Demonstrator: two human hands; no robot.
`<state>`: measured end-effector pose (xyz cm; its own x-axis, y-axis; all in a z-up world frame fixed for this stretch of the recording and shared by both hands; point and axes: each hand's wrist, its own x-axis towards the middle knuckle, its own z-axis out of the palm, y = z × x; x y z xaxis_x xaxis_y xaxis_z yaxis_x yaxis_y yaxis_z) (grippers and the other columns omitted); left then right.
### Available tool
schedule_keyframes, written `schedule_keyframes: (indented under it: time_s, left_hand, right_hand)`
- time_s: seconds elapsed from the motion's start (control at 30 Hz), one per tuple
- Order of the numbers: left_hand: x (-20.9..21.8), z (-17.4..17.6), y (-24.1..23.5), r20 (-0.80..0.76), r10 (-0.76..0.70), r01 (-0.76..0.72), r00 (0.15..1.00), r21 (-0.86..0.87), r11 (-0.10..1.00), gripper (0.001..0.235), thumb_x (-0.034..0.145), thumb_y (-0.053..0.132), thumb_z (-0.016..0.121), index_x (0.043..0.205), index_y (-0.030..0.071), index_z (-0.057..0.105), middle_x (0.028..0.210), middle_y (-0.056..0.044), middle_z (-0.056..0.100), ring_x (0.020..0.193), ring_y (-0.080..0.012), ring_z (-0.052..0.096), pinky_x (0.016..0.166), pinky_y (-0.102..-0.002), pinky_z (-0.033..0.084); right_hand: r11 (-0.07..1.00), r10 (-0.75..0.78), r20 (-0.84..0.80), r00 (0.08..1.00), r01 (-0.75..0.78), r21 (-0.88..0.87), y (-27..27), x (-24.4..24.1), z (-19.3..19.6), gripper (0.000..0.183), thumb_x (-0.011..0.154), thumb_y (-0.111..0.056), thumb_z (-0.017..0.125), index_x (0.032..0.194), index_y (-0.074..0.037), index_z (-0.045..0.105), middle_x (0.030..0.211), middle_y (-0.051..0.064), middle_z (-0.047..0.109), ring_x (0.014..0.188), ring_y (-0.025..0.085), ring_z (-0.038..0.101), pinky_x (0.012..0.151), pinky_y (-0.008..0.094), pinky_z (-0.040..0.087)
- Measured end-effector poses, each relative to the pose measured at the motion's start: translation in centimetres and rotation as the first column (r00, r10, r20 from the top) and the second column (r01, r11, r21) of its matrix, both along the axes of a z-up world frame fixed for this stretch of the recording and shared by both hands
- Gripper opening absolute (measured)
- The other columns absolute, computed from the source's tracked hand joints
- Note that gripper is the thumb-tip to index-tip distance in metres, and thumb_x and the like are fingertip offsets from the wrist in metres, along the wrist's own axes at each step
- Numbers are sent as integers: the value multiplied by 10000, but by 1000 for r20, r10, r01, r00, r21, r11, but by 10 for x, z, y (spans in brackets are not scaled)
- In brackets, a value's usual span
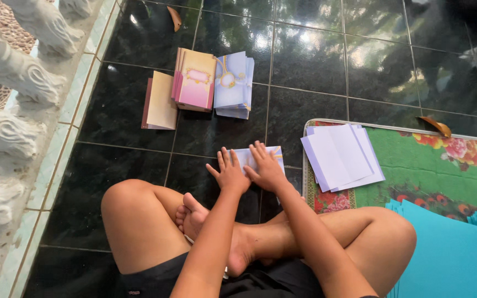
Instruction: The person sits on the floor and folds a stack of light purple papers by hand. They repeatedly pick up a sheet, fold it in half, and place it on a growing pile. A black cat walks into the frame and sits nearby.
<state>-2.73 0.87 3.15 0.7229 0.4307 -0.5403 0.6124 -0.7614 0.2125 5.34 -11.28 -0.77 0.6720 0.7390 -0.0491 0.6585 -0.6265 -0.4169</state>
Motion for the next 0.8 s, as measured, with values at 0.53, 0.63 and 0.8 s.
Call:
schedule_keyframes:
  time_s: [0.53, 0.63, 0.8]
  left_hand:
    - [4, -12, -27, 368, -195, 205, 909, 14, 979, 789, 900, 359, 627, 1563, 25, 360, 1707, -208, 135, 1588, -343, 95, 1147, -798, 106]
    - [6, -29, -29, 292, -394, 376, 871, 120, 919, 734, 952, 357, 558, 1595, 98, 315, 1714, -129, 175, 1590, -291, 112, 1156, -791, 80]
    - [5, -5, -1, 117, -116, 120, 986, -35, 992, 842, 992, 579, 369, 1632, 87, 128, 1735, -81, -1, 1600, -251, -26, 1163, -790, -20]
  right_hand:
    - [840, -318, 86, 944, 322, -437, -31, 14, -24, 852, 1018, -655, 272, 1650, -96, 151, 1731, 112, 127, 1596, 293, 107, 1246, 652, 43]
    - [857, -317, 72, 946, 318, -405, -27, 15, -23, 852, 1009, -646, 290, 1651, -105, 147, 1736, 99, 114, 1600, 289, 95, 1239, 666, 65]
    - [860, -332, 104, 938, 346, -375, -30, 21, -37, 900, 972, -677, 340, 1646, -107, 168, 1735, 94, 123, 1599, 283, 102, 1226, 687, 96]
